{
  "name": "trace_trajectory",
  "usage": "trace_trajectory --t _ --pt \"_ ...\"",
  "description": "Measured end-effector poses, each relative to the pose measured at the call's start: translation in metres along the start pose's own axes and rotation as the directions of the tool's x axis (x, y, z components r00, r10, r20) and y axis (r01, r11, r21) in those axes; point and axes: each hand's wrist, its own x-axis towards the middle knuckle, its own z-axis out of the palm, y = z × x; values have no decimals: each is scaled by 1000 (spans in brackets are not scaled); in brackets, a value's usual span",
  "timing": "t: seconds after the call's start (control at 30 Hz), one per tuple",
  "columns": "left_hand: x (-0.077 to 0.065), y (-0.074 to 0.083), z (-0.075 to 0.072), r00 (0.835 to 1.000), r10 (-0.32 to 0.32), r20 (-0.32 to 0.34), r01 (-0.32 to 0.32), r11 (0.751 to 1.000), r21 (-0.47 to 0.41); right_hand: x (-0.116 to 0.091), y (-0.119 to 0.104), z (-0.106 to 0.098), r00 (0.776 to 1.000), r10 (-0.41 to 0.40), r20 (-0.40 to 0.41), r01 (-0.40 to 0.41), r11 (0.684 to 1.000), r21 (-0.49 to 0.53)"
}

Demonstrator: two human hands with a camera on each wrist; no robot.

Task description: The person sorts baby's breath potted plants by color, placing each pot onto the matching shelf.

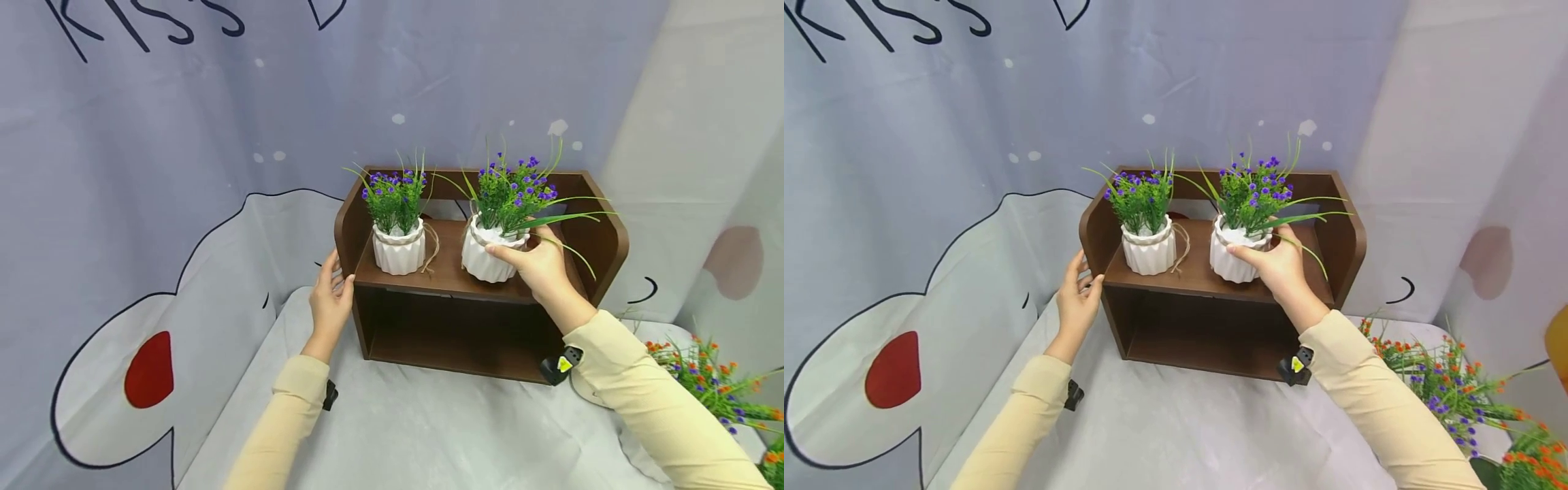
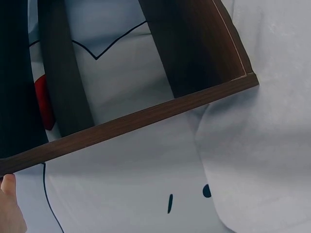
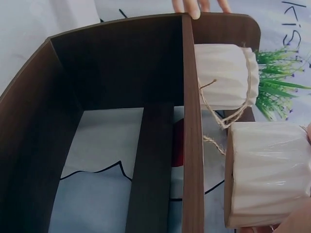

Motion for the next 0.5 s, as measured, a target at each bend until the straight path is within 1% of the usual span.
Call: trace_trajectory --t 0.17,0.3,0.5 --pt "0 0 2 1000 -1 5 1 1000 -15 7 3 8 1000 -14 -19 15 999 33" --pt "0 0 2 1000 -10 6 10 1000 -10 13 2 14 1000 -14 -13 15 999 44" --pt "-1 -1 1 1000 1 -5 -1 1000 -2 18 3 23 1000 -21 -7 21 998 52"
